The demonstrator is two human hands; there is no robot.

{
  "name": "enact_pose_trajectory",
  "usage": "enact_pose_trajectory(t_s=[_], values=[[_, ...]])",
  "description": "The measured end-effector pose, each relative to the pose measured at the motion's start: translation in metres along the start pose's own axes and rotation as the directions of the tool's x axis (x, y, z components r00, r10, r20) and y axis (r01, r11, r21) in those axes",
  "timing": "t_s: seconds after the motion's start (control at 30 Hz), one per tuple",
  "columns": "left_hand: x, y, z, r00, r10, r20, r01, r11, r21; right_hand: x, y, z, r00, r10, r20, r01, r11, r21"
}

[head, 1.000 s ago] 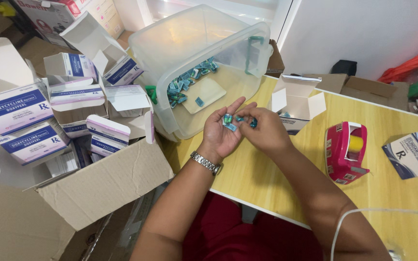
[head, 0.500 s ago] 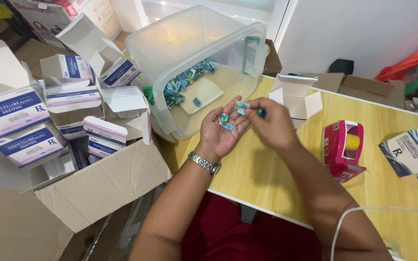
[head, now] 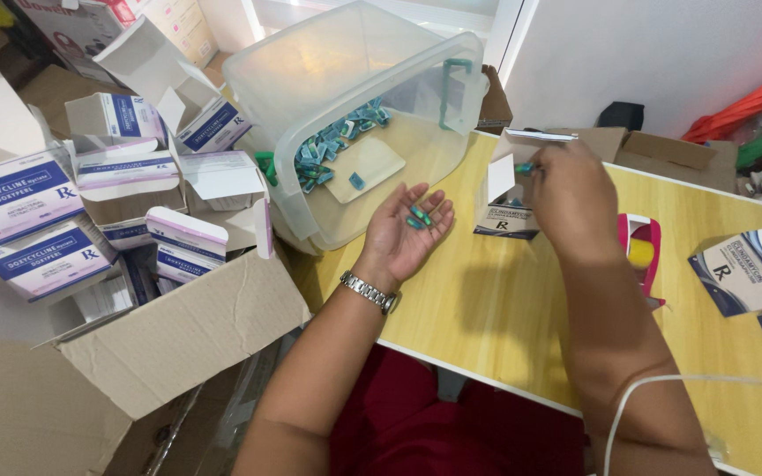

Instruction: The person sorts small blue blister strips from a plastic bin onto a table, then places them into small white cardboard boxes. The person occasionally closes a box and uses a pink tape dispenser to seal it before moving to the next box.

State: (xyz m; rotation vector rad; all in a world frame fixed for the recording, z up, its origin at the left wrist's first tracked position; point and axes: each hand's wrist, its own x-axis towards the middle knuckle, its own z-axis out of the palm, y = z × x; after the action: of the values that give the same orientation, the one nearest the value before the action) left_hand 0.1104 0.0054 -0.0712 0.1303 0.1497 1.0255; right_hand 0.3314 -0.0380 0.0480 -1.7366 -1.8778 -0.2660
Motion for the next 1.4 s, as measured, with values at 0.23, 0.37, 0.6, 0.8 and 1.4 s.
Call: enact_pose_trajectory(t_s=[0.23, 0.37, 0.6, 0.8, 1.4], values=[[-0.009, 0.003, 0.014, 0.997, -0.015, 0.080, 0.015, 1.000, 0.002, 0.007, -0.005, 0.013, 0.994, -0.101, 0.050, 0.093, 0.984, 0.154], [-0.002, 0.001, 0.005, 0.999, -0.008, 0.035, 0.003, 0.992, 0.124, 0.006, 0.003, 0.012, 0.990, -0.138, -0.035, 0.143, 0.969, 0.200], [0.015, -0.006, -0.021, 0.920, 0.390, -0.022, -0.377, 0.901, 0.213, -0.021, -0.048, 0.047, 0.996, 0.044, 0.080, -0.090, 0.290, 0.953], [-0.017, -0.025, 0.014, 0.746, 0.575, 0.336, -0.411, 0.000, 0.912, -0.048, -0.094, 0.081, 0.580, -0.019, 0.814, -0.674, -0.572, 0.467], [0.036, 0.089, 0.062, 0.477, 0.872, -0.107, 0.755, -0.345, 0.557, -0.040, -0.038, 0.151, 0.572, -0.012, 0.820, -0.673, -0.578, 0.461]])
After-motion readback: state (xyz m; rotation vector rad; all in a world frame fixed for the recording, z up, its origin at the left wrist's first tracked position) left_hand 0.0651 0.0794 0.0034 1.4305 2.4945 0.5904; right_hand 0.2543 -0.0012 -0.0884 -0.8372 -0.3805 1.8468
